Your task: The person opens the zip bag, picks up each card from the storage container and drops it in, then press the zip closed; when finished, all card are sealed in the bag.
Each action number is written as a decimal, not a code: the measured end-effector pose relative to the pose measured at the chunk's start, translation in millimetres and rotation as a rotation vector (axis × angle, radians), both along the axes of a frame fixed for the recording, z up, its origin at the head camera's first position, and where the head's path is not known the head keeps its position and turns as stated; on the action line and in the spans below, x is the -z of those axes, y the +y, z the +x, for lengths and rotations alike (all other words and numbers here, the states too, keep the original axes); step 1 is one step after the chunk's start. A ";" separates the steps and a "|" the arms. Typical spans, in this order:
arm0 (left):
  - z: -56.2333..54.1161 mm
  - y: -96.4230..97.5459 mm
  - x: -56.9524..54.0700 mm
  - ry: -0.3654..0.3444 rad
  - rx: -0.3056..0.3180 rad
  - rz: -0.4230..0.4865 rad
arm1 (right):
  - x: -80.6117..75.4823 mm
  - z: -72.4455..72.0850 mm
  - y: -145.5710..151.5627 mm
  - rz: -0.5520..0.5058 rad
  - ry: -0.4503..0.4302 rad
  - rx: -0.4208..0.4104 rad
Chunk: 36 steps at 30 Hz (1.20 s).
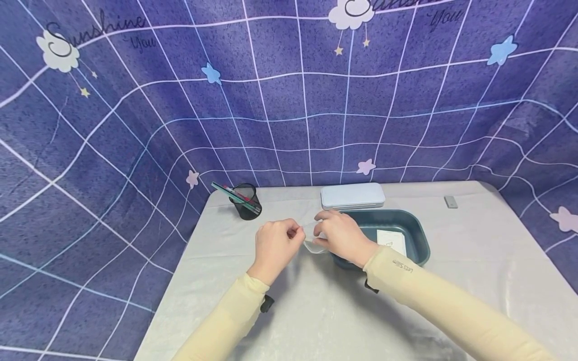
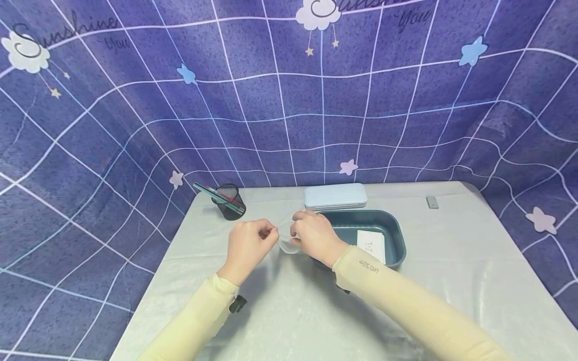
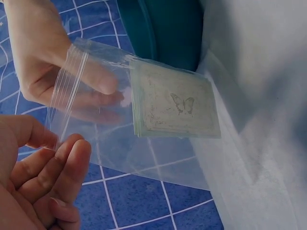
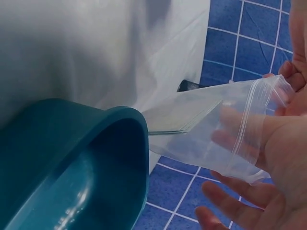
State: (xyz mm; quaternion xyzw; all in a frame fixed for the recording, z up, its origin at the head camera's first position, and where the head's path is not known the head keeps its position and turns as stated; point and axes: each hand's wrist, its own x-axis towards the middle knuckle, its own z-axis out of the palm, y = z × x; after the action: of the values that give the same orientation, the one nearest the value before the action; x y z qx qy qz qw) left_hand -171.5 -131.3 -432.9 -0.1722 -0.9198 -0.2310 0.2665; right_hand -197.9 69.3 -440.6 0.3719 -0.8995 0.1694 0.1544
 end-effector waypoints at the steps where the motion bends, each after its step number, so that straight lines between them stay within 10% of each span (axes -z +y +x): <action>1: 0.1 0.1 -0.3 0.000 0.001 0.001 | -0.2 0.6 0.3 0.001 -0.002 0.003; 20: 1.2 -3.2 -0.5 0.004 0.012 0.027 | -29.2 26.8 26.4 -0.106 0.160 0.000; 36: 1.3 -3.8 1.4 -0.008 0.011 0.043 | -14.9 -3.8 93.2 0.006 0.021 0.167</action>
State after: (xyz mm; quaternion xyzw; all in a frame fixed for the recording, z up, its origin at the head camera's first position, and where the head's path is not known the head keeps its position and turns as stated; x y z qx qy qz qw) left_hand -170.2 -135.1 -434.3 -0.1705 -0.9147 -0.2527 0.2654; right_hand -201.7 162.5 -425.7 0.2981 -0.9262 0.1493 0.1764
